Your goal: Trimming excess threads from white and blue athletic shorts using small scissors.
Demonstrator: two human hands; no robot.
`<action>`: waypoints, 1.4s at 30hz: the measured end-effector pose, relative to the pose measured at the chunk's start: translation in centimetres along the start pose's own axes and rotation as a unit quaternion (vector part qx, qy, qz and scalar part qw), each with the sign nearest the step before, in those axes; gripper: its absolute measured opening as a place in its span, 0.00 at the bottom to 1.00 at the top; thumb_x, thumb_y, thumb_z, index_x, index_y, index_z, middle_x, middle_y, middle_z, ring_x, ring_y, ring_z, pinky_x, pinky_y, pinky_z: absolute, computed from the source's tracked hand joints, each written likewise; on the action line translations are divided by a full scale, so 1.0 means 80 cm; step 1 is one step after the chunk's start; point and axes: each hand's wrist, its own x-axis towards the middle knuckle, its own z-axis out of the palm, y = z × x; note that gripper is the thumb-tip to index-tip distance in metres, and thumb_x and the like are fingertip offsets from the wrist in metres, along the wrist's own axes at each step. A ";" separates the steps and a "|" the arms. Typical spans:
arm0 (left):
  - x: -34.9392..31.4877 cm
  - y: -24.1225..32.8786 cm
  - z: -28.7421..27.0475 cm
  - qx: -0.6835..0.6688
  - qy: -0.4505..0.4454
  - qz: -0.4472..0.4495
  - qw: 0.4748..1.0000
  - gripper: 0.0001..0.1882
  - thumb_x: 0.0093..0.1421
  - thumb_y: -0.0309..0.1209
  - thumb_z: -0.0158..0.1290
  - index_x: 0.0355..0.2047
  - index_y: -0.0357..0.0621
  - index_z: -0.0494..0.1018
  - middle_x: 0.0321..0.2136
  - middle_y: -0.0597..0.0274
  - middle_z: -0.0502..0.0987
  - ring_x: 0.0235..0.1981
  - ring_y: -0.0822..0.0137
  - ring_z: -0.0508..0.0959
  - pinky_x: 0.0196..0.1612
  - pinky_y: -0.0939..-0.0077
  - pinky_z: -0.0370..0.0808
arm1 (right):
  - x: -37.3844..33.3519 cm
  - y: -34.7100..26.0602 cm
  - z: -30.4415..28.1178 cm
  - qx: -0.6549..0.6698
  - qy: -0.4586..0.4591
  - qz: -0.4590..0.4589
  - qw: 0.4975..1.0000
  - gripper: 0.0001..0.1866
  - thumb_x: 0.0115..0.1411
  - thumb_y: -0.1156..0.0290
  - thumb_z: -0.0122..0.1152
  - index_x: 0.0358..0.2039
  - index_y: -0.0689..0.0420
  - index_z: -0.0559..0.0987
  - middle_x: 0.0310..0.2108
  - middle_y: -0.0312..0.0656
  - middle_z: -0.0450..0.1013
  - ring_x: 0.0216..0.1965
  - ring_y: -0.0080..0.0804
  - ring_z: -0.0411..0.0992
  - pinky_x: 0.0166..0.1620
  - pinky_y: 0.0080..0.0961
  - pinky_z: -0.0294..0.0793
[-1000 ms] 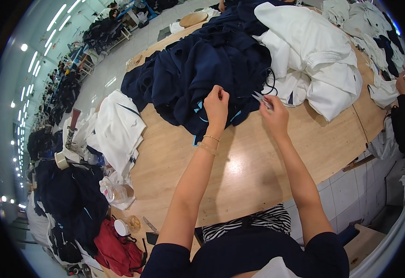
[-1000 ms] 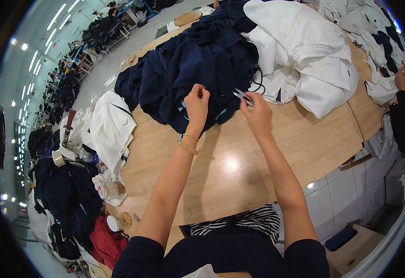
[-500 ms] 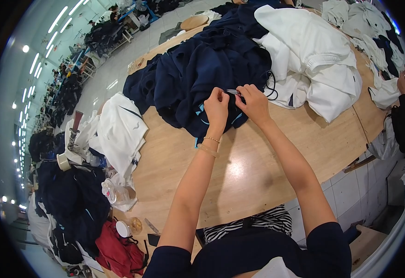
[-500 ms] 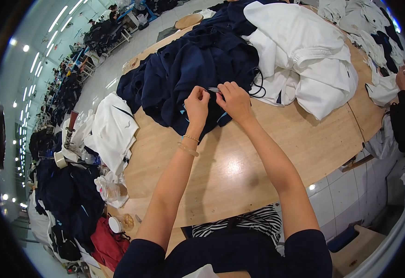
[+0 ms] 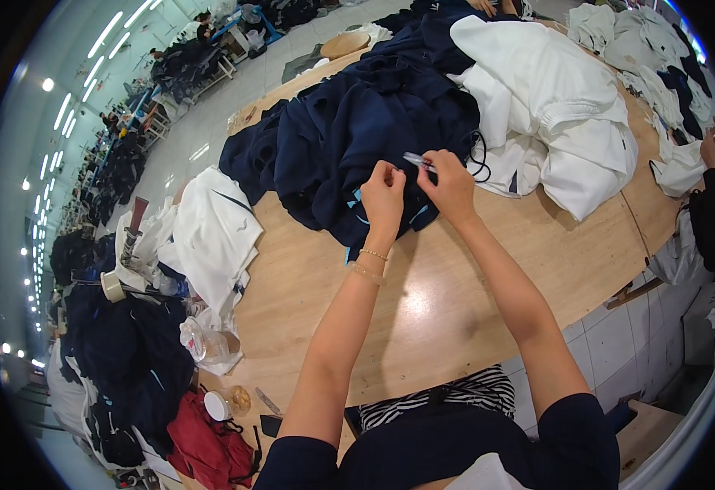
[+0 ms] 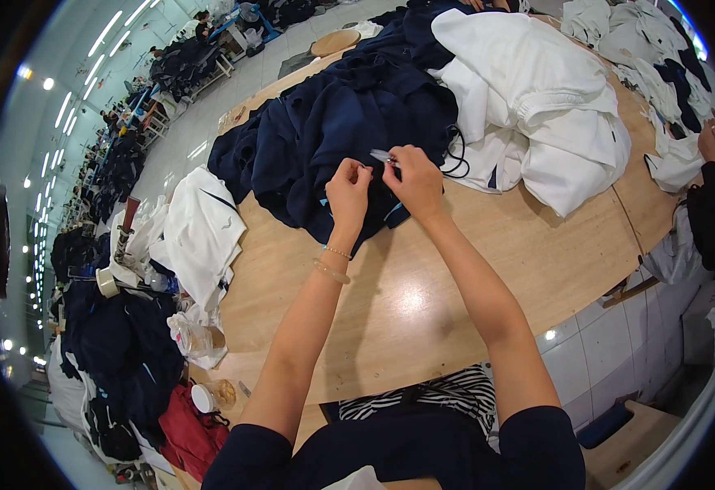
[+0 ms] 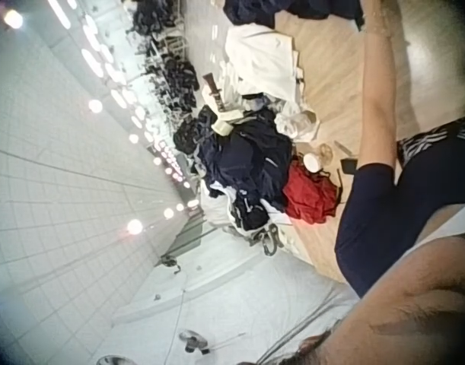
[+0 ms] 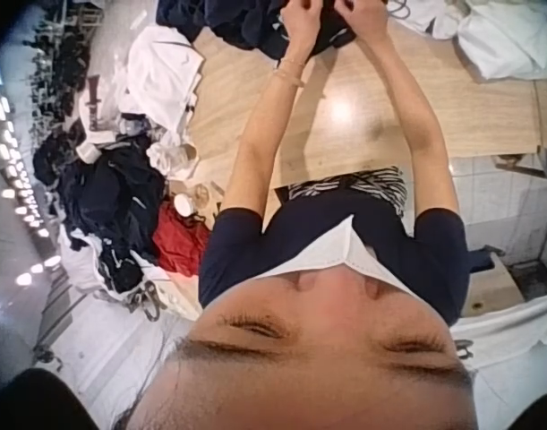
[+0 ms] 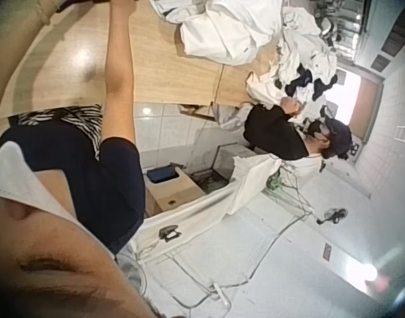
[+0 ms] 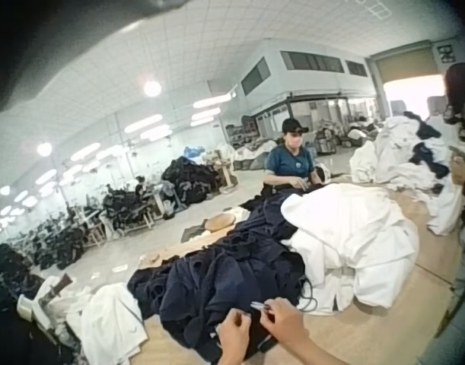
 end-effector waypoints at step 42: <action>-0.351 0.040 -0.189 0.355 -0.272 0.082 0.891 0.21 0.47 0.29 0.57 0.45 0.48 0.71 0.39 0.61 0.68 0.42 0.61 0.66 0.46 0.64 0.61 | -0.230 -0.108 -0.208 0.173 -0.326 0.274 0.888 0.16 0.52 0.84 0.52 0.42 0.60 0.78 0.40 0.40 0.74 0.39 0.35 0.75 0.42 0.22 0.72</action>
